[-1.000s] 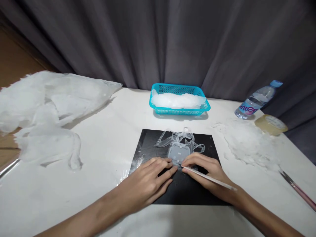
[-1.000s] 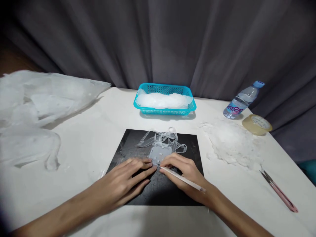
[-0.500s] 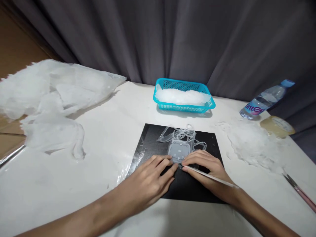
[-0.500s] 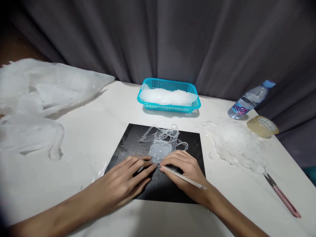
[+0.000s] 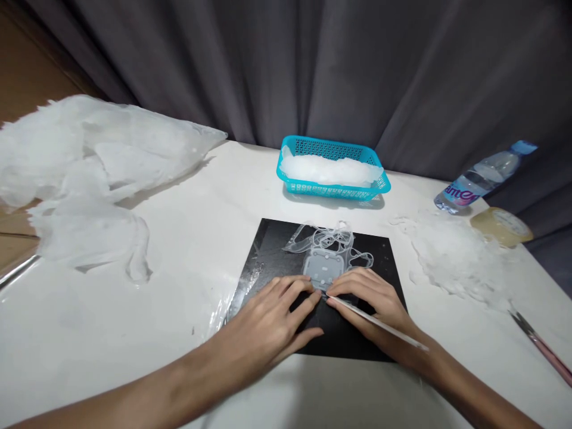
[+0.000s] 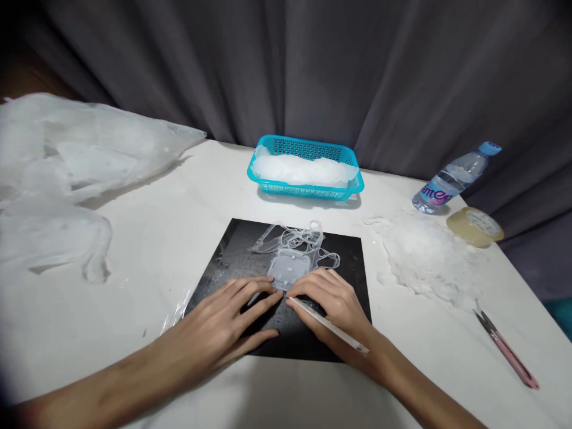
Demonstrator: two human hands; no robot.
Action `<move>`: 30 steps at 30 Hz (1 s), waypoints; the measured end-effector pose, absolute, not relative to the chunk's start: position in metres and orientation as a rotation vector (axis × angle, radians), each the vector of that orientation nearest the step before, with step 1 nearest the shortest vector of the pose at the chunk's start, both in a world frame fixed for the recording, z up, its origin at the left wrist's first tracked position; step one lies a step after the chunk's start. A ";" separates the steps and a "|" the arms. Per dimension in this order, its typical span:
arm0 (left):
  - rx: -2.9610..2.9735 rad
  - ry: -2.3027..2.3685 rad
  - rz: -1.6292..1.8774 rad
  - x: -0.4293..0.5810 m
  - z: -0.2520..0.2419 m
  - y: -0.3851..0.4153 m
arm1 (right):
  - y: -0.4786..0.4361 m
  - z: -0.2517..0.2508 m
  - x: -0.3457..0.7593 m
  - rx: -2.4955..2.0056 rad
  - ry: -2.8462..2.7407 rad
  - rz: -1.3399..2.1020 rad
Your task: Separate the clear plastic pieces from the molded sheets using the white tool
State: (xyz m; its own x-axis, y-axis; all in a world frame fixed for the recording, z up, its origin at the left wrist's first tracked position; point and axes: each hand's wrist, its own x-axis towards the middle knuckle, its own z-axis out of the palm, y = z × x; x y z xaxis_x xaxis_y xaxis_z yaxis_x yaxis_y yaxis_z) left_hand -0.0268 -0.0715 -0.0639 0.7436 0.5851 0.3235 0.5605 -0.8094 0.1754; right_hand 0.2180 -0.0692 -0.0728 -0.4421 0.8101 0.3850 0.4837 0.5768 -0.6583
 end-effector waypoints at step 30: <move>3.011 1.013 0.656 -0.016 -0.062 -0.080 | -0.070 -0.072 0.216 -0.965 -2.356 0.176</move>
